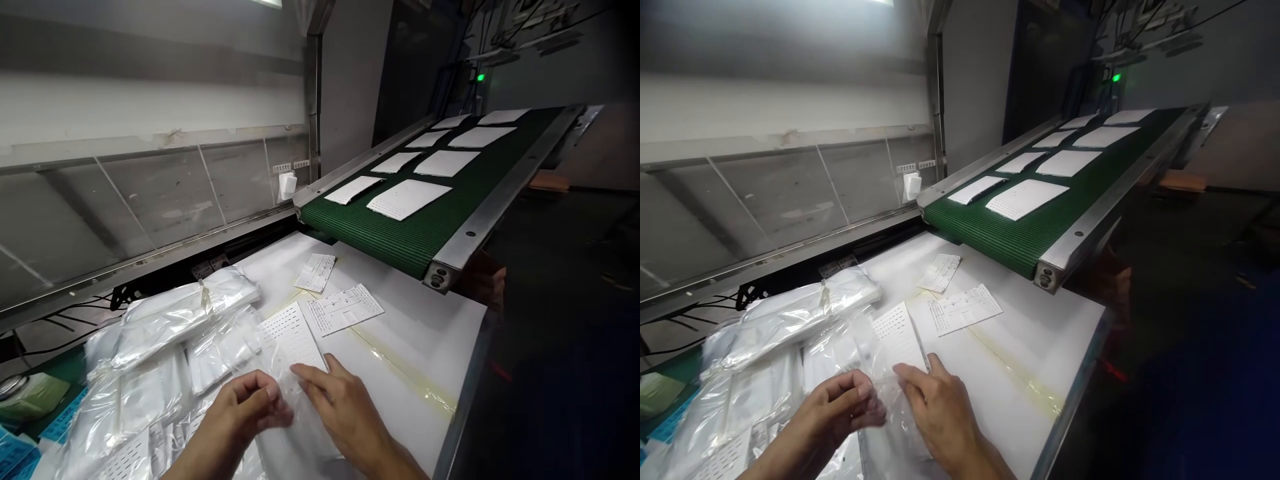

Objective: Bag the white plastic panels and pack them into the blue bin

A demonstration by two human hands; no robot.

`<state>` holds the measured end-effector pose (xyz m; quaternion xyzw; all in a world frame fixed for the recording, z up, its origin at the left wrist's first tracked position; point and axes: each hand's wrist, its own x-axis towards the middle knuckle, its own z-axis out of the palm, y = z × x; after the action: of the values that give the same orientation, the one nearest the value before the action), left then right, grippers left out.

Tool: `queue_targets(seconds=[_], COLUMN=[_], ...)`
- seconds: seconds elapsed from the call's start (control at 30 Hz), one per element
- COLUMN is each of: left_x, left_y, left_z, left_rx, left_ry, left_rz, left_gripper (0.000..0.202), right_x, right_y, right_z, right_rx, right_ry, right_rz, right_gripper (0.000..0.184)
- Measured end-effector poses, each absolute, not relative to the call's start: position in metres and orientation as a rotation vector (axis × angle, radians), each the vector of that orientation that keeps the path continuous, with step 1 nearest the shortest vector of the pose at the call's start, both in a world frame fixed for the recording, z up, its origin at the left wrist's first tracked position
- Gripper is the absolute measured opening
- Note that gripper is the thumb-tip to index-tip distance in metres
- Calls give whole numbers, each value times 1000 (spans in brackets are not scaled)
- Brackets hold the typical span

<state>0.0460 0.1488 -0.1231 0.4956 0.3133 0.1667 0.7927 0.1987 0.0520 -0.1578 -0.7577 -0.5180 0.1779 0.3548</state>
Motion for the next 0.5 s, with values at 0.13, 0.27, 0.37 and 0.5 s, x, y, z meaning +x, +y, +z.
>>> queue_targets(seconds=[0.13, 0.27, 0.37, 0.5], left_x=[46, 52, 64, 76], left_y=[148, 158, 166, 170], left_z=[-122, -123, -125, -119], left_rx=[1237, 1724, 1744, 1635], left_ry=[641, 848, 917, 886], left_rz=[347, 412, 383, 378], left_gripper=[21, 26, 42, 48], right_x=[214, 247, 256, 221], right_y=[55, 30, 3, -7], right_z=[-148, -134, -144, -188], right_rx=[-2071, -1842, -1518, -1053], right_ry=[-1261, -866, -558, -378], right_rz=[488, 770, 815, 1454], right_gripper=[31, 51, 54, 64])
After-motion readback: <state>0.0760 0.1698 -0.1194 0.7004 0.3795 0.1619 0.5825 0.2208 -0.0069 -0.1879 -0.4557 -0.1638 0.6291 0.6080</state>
